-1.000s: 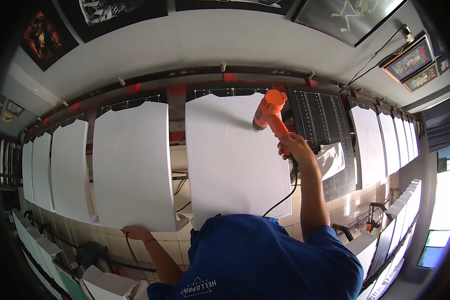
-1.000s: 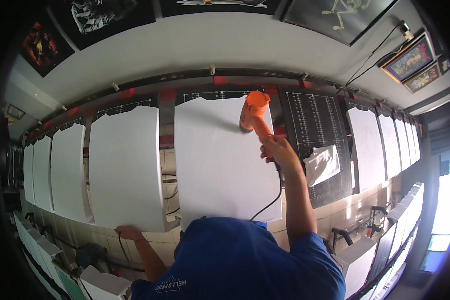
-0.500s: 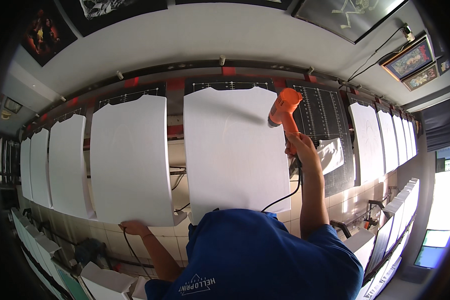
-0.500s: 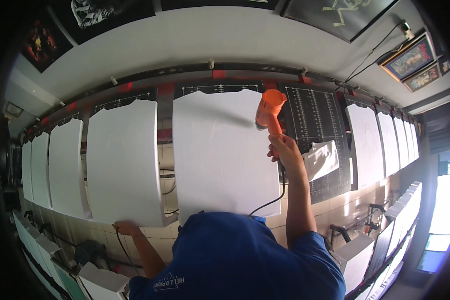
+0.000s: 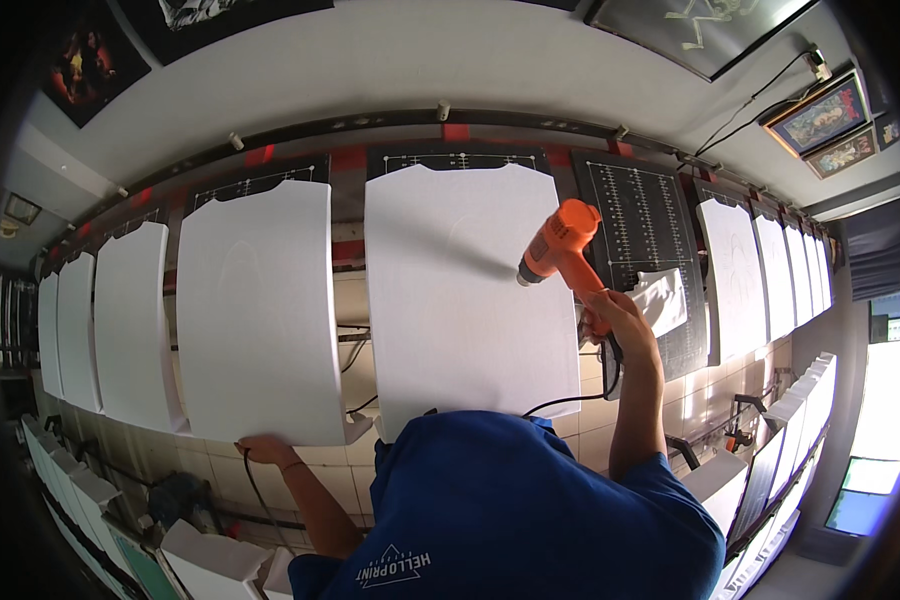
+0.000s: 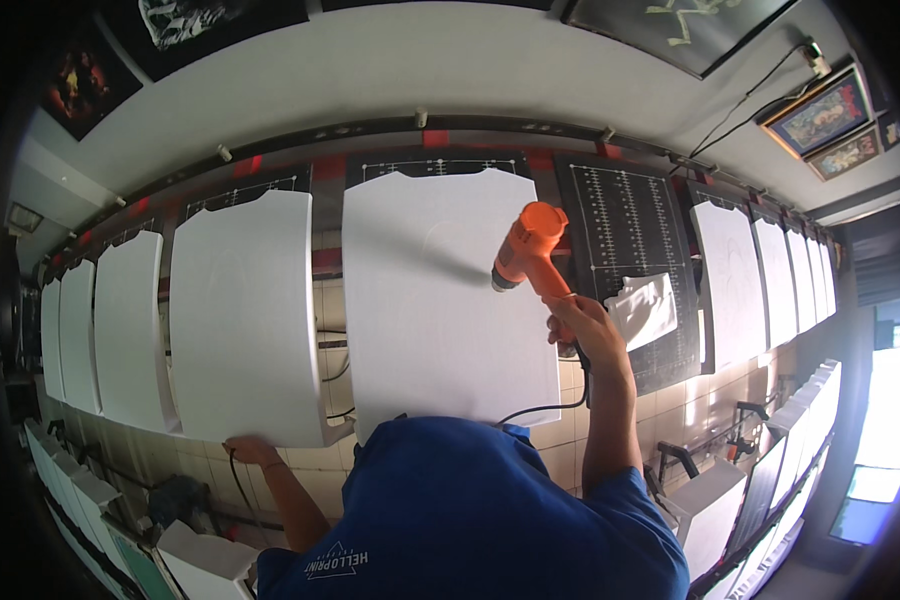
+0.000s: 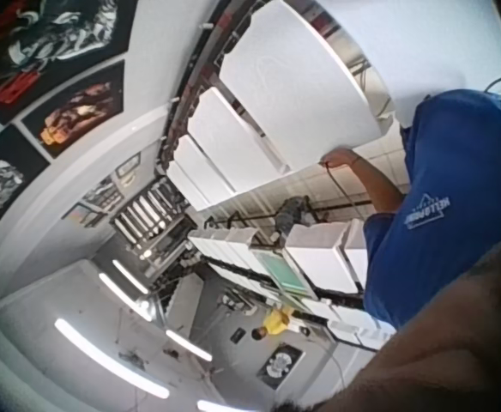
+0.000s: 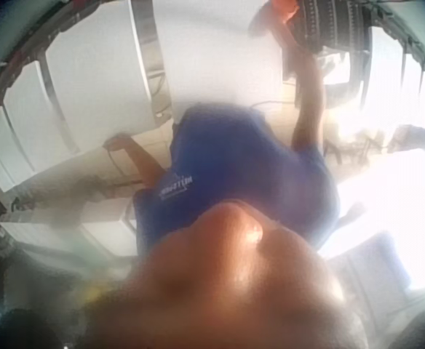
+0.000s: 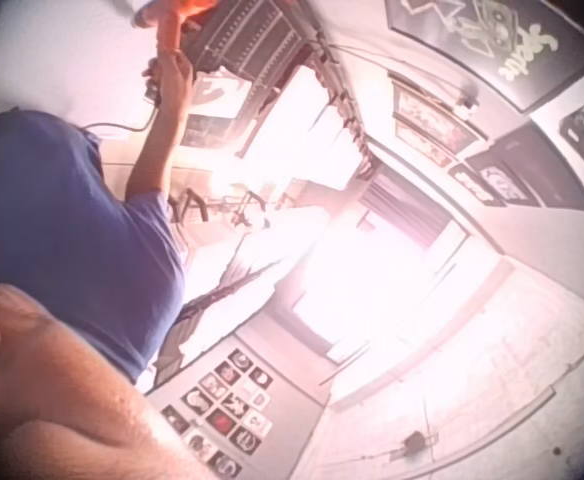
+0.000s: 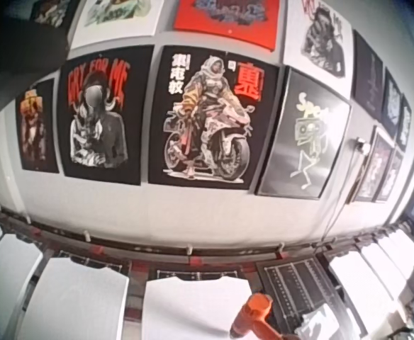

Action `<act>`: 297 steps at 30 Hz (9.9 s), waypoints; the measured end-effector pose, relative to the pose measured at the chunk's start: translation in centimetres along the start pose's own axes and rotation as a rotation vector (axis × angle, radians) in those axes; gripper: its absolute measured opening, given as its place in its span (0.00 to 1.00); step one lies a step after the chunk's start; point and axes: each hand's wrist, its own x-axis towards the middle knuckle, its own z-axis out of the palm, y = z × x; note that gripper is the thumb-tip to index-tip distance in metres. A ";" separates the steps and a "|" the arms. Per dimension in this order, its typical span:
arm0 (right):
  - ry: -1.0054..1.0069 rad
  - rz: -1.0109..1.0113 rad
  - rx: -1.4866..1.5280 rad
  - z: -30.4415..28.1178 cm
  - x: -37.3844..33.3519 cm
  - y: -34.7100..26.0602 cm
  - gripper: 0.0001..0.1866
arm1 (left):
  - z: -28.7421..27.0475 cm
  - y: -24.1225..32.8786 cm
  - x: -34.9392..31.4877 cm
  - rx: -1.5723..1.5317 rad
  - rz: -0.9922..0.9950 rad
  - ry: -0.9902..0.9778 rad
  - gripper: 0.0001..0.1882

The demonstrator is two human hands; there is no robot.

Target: The person uses an orange heat gun to apply heat to a white t-shirt laid flat on a work surface. The person moves the heat gun systematically across the fabric surface, covering the entire area of the shirt.

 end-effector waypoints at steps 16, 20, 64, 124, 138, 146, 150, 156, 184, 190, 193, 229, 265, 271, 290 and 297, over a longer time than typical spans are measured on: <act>-0.122 -0.091 -0.017 3.9 2.7 -1.4 0.17 | 0.2 0.0 -0.1 -0.043 -0.048 0.015 0.28; -0.127 -0.170 -0.086 5.8 3.9 -2.0 0.17 | -0.2 0.7 -0.8 0.019 -0.037 -0.036 0.31; -0.400 -0.150 -0.140 12.1 8.9 -4.9 0.14 | 0.2 2.7 -1.8 -0.036 -0.110 0.003 0.29; -0.060 -0.172 -0.088 5.5 3.7 -1.3 0.18 | 0.5 2.4 -1.7 0.005 -0.337 -0.091 0.36; 0.014 -0.099 0.117 3.1 -0.9 1.5 0.14 | 0.2 3.4 -1.8 -0.114 -0.347 -0.148 0.36; 0.091 -0.169 0.066 3.4 -1.9 3.2 0.15 | 0.5 3.6 -2.2 -0.132 -0.383 -0.101 0.37; -0.165 -0.112 0.136 6.5 -1.9 2.8 0.17 | 0.2 3.4 -2.1 -0.185 -0.400 -0.100 0.37; -0.458 -0.133 0.067 12.9 -1.3 2.8 0.15 | 0.3 4.0 -2.5 -0.182 -0.366 -0.162 0.38; -0.509 -0.109 0.071 13.5 -2.7 4.1 0.17 | 0.5 3.3 -2.3 -0.277 -0.393 -0.252 0.38; -0.443 -0.082 0.070 12.2 -2.8 4.8 0.18 | 0.2 1.8 -1.0 -0.245 -0.341 -0.273 0.39; -0.270 -0.108 0.085 7.6 -3.1 5.8 0.17 | 0.0 2.1 -1.2 -0.214 -0.396 -0.225 0.39; 0.117 -0.116 0.106 0.7 -7.2 7.2 0.17 | 0.0 3.9 -2.5 -0.250 -0.417 -0.226 0.40; -0.185 -0.094 0.192 8.3 -9.6 8.6 0.17 | -3.7 4.4 9.8 0.264 -0.106 -0.366 0.34; -0.501 -0.074 0.078 13.6 -9.8 7.8 0.18 | -2.5 2.8 16.9 0.373 0.162 -0.182 0.30; 0.094 -0.090 0.208 5.5 -12.2 10.5 0.18 | 1.8 3.2 17.7 0.600 0.490 -0.387 0.29; -0.367 -0.020 0.136 13.3 -12.1 8.7 0.19 | 2.0 3.0 17.3 0.573 0.584 -0.340 0.25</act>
